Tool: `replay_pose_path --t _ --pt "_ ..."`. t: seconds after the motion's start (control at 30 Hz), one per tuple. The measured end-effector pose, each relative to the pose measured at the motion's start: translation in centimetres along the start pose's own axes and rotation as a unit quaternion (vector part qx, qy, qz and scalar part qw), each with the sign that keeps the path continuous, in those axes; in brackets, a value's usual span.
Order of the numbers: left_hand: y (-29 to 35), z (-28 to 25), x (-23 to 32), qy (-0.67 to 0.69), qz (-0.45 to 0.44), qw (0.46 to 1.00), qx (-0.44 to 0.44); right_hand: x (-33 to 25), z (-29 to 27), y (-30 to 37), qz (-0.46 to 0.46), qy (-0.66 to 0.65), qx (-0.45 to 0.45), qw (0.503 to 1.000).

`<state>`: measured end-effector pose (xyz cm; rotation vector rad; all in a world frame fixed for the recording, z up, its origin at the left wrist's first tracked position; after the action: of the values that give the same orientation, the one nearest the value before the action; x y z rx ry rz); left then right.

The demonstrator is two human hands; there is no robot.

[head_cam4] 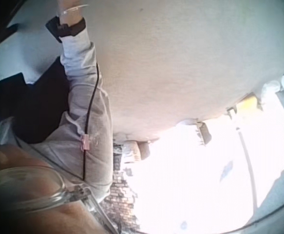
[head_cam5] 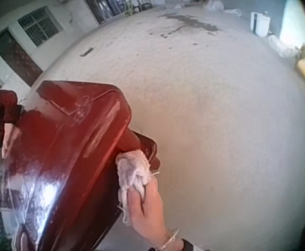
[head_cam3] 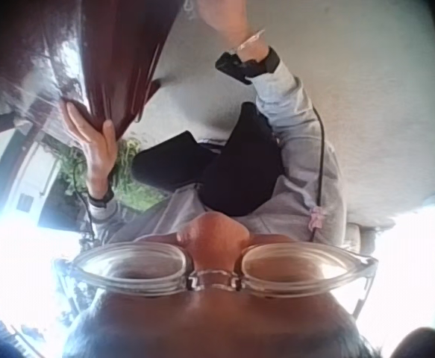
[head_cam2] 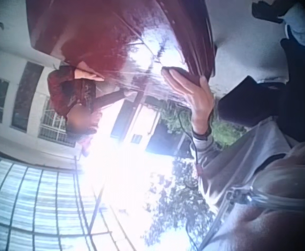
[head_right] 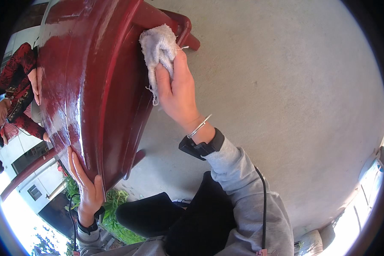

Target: The person wipes a red wooden stool with a white cloth, cleaning the top, sides, and underside while another person assists by holding and flipping the stool. The stool is then moved indoors and placed upright.

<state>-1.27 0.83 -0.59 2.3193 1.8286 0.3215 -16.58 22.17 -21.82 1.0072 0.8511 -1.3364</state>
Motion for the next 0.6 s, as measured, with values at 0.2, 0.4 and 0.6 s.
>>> replay_pose_path --t 0.2,0.4,0.6 --pt "-0.3 -0.3 0.1 -0.012 0.008 1.0 -0.008 -0.1 7.4 8.2 -0.152 0.126 -0.146 0.969" --pt "-0.3 -0.4 0.3 -0.008 0.003 1.0 -0.01 -0.8 5.5 4.3 -0.164 0.152 -0.012 0.975" --pt "-0.5 -0.6 0.0 -0.005 0.02 1.0 -0.002 -2.9 2.0 -3.9 -0.283 0.378 0.099 0.876"
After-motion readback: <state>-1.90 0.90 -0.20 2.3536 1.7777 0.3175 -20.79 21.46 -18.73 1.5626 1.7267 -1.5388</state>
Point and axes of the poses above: each hand's wrist, its own y-axis away from the middle knuckle, its own z-axis out of the palm, x = y × z, the point moved 1 cm from there along -y, towards the middle knuckle, and after that the axes turned 6 degrees about z, right-handed, at the moved point
